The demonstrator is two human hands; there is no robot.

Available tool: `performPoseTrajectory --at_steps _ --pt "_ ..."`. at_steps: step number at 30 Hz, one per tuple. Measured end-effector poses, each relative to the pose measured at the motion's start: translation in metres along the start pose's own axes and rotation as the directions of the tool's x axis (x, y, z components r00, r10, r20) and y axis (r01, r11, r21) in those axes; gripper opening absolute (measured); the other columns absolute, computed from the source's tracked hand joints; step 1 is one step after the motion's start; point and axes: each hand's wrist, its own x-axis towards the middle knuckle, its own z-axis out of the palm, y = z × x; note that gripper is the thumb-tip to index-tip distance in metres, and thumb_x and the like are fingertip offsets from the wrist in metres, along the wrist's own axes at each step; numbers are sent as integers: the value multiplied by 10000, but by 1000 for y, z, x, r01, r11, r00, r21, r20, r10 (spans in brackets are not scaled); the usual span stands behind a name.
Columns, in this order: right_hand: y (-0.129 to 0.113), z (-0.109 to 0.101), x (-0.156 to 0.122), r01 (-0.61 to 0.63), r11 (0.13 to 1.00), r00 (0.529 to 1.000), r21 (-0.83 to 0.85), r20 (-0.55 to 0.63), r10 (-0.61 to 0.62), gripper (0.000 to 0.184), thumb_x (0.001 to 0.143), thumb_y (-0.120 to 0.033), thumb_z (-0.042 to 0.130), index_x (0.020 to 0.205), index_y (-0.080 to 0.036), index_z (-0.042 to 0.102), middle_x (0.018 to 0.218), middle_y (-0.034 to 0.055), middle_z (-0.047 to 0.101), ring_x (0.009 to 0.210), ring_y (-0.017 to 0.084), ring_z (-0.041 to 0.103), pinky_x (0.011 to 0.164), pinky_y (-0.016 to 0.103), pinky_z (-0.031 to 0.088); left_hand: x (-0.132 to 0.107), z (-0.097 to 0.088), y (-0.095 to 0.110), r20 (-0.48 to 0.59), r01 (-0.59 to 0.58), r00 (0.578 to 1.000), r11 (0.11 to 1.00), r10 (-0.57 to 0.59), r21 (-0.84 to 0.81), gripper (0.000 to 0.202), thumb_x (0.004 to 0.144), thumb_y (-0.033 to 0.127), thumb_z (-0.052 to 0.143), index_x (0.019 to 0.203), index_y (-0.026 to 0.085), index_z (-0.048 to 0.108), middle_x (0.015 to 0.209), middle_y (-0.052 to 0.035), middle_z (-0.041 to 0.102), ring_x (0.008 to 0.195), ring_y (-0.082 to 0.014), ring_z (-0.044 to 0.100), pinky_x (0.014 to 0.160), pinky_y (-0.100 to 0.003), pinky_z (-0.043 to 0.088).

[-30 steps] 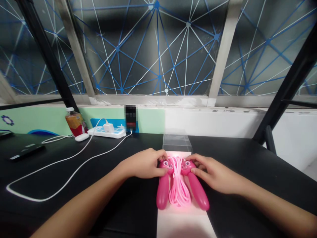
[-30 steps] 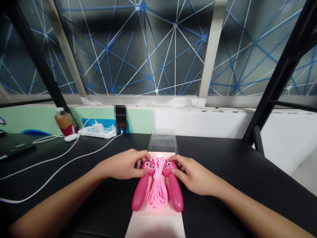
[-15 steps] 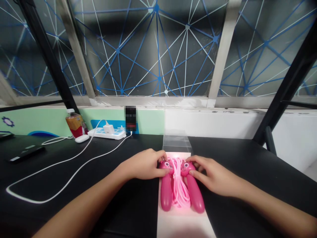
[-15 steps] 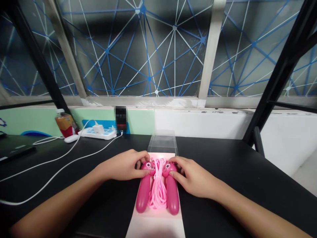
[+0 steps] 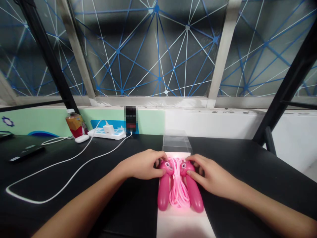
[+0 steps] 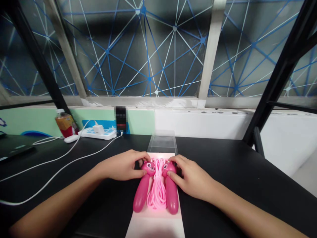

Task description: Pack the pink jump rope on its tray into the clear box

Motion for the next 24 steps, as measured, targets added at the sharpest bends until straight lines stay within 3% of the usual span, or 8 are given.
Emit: performPoseTrajectory --at_steps 4,8,10,14,24 --pt "-11 2 -5 71 922 984 -380 -122 -127 360 931 -433 528 1197 -194 561 1073 116 637 882 275 653 607 360 534 1 3 7 -71 -13 997 997 18 78 243 824 335 626 1037 219 610 836 -16 678 750 -187 632 660 -264 428" --pt "-35 7 -13 215 785 948 -581 -70 -311 261 944 -230 443 1147 -152 587 992 139 640 837 269 639 441 274 438 0 7 14 -90 -9 996 984 25 178 208 888 348 566 1057 229 585 913 -38 688 805 -218 652 679 -291 430" --pt "-46 9 -16 301 747 926 -593 -7 -378 290 933 -228 443 1175 -144 578 1008 151 640 869 277 629 468 288 454 1 11 16 -106 -7 994 978 30 209 194 912 347 532 1056 225 578 947 -52 686 833 -229 656 684 -299 433" --pt "-58 12 -19 424 747 897 -512 121 -426 382 922 -415 506 1242 -212 553 993 115 651 835 261 618 553 317 484 4 18 15 -144 11 989 981 18 195 188 924 350 508 1041 218 575 969 -59 677 849 -226 648 698 -300 449" --pt "-37 21 -10 424 717 893 -553 126 -432 344 940 -359 517 1280 -316 547 1015 93 631 886 260 594 581 296 480 10 17 -2 -250 -9 968 995 34 104 241 931 375 528 1069 224 655 967 -41 658 844 -181 616 764 -286 474"
